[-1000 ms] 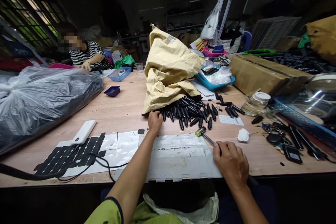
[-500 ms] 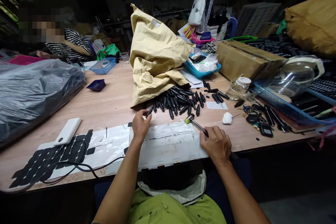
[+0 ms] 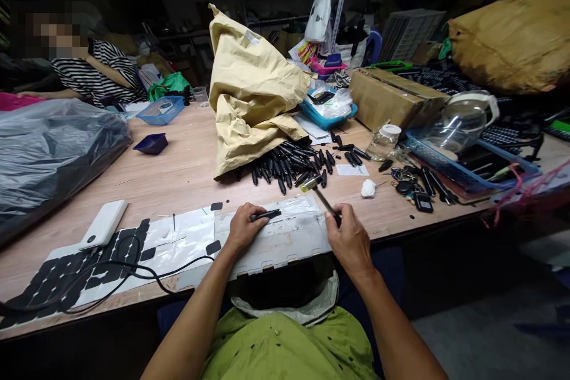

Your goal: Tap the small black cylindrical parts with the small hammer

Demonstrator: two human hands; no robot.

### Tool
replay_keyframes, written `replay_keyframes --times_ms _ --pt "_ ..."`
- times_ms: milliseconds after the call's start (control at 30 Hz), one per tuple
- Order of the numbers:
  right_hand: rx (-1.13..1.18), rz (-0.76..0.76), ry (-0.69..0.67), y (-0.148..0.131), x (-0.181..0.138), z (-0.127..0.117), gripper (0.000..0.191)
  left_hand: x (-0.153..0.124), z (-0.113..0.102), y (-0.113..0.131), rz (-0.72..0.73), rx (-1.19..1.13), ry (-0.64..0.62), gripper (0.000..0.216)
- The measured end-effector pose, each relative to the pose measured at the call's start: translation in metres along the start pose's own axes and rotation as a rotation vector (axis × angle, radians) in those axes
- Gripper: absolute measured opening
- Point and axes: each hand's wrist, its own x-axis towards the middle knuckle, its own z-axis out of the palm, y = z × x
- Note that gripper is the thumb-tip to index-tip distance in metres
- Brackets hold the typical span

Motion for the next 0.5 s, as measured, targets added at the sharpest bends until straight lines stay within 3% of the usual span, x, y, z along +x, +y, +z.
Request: replay_keyframes --times_ms 100,267,500 --pt "0.109 -0.026 -0.176 -0.022 -0.017 0.002 0.020 0.001 0.000 0.001 -0.021 -0.009 -0.007 0.019" --pt "0.122 -0.259 -0.164 -0.047 -0.034 0.015 0.037 0.002 0.000 0.004 -0.040 -0.027 -0.031 0.019" --pt "-0.048 -0.333 -0.172 -0.054 -0.043 0.020 0.043 0.002 0.001 0.006 -0.037 -0.010 -0.035 0.019"
